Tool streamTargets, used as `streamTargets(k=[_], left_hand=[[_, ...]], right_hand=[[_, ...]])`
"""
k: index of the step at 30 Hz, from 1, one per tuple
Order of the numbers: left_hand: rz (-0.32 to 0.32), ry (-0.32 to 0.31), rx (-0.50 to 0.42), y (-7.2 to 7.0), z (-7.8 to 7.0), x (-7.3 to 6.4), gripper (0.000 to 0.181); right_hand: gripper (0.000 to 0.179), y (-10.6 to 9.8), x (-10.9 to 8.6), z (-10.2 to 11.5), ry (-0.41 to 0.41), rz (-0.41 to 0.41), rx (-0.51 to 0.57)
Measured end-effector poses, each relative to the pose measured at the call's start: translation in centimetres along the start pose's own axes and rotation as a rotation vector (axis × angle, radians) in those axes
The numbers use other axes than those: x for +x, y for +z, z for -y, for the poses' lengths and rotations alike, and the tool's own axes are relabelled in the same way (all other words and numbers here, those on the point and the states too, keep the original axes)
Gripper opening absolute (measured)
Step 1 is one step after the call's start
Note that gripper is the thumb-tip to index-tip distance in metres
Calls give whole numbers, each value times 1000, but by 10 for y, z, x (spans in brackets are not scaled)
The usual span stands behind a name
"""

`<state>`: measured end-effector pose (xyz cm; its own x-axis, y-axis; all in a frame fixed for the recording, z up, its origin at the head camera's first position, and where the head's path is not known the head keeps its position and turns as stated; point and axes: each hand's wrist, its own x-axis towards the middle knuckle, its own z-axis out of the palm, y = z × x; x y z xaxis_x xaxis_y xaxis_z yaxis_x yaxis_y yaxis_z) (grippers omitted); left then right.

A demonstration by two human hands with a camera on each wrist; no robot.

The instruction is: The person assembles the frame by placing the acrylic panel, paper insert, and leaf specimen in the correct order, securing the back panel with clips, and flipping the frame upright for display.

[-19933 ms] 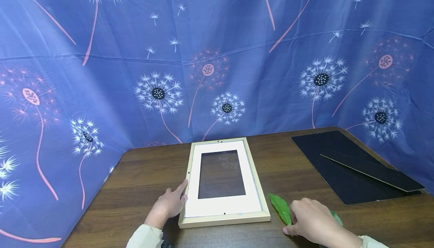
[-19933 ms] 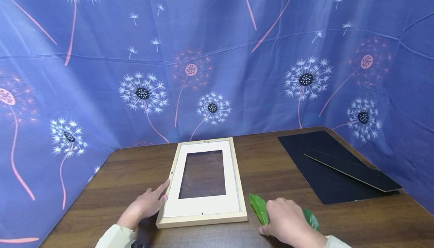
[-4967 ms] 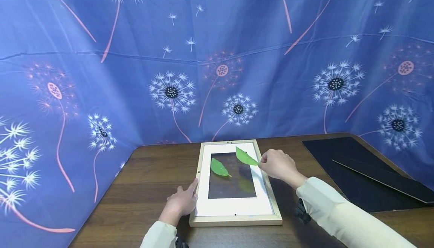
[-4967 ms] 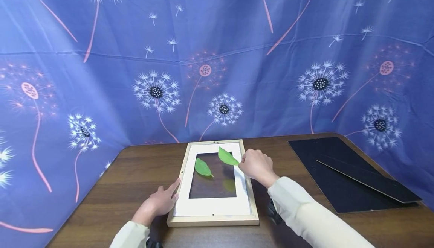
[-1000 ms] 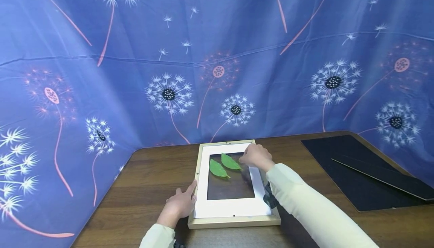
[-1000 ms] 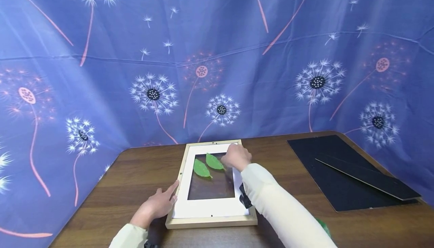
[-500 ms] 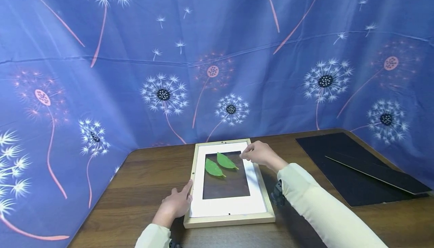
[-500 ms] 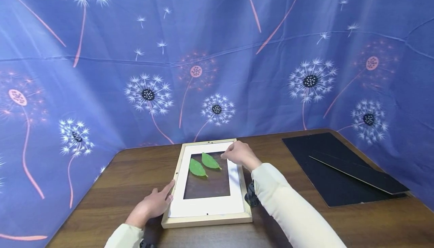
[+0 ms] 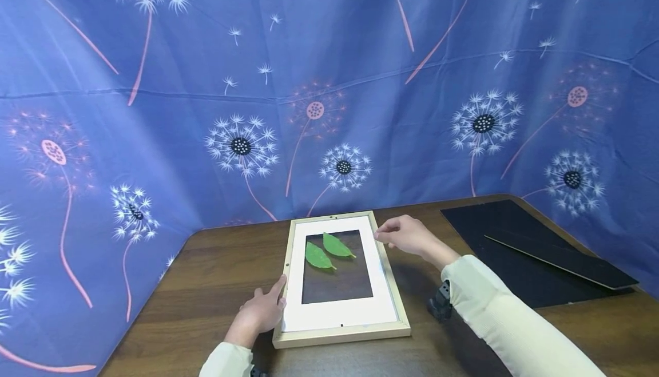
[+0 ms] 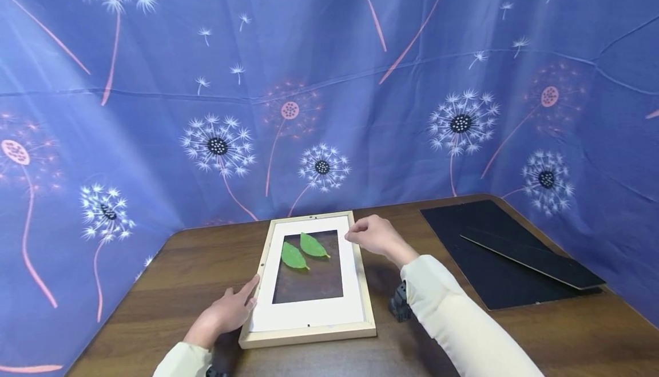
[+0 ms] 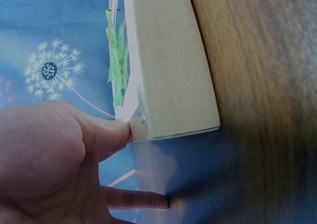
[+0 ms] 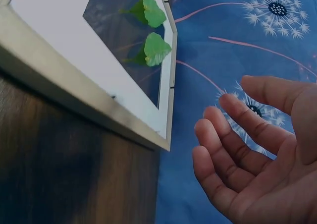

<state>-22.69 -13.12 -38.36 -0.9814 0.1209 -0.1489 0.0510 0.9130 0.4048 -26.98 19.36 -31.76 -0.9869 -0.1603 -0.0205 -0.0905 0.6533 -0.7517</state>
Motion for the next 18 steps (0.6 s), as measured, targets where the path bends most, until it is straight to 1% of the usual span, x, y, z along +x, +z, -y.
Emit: streamTargets(k=[8, 14, 18], left_hand=[[3, -3, -5, -2, 1, 0, 51], [7, -13, -1, -2, 0, 1, 51], [8, -7, 2, -2, 0, 0, 51]], right_hand=[[29, -15, -18, -10, -27, 4, 37], [29, -23, -31, -23, -52, 0, 52], [29, -28, -41, -31, -63, -6, 54]])
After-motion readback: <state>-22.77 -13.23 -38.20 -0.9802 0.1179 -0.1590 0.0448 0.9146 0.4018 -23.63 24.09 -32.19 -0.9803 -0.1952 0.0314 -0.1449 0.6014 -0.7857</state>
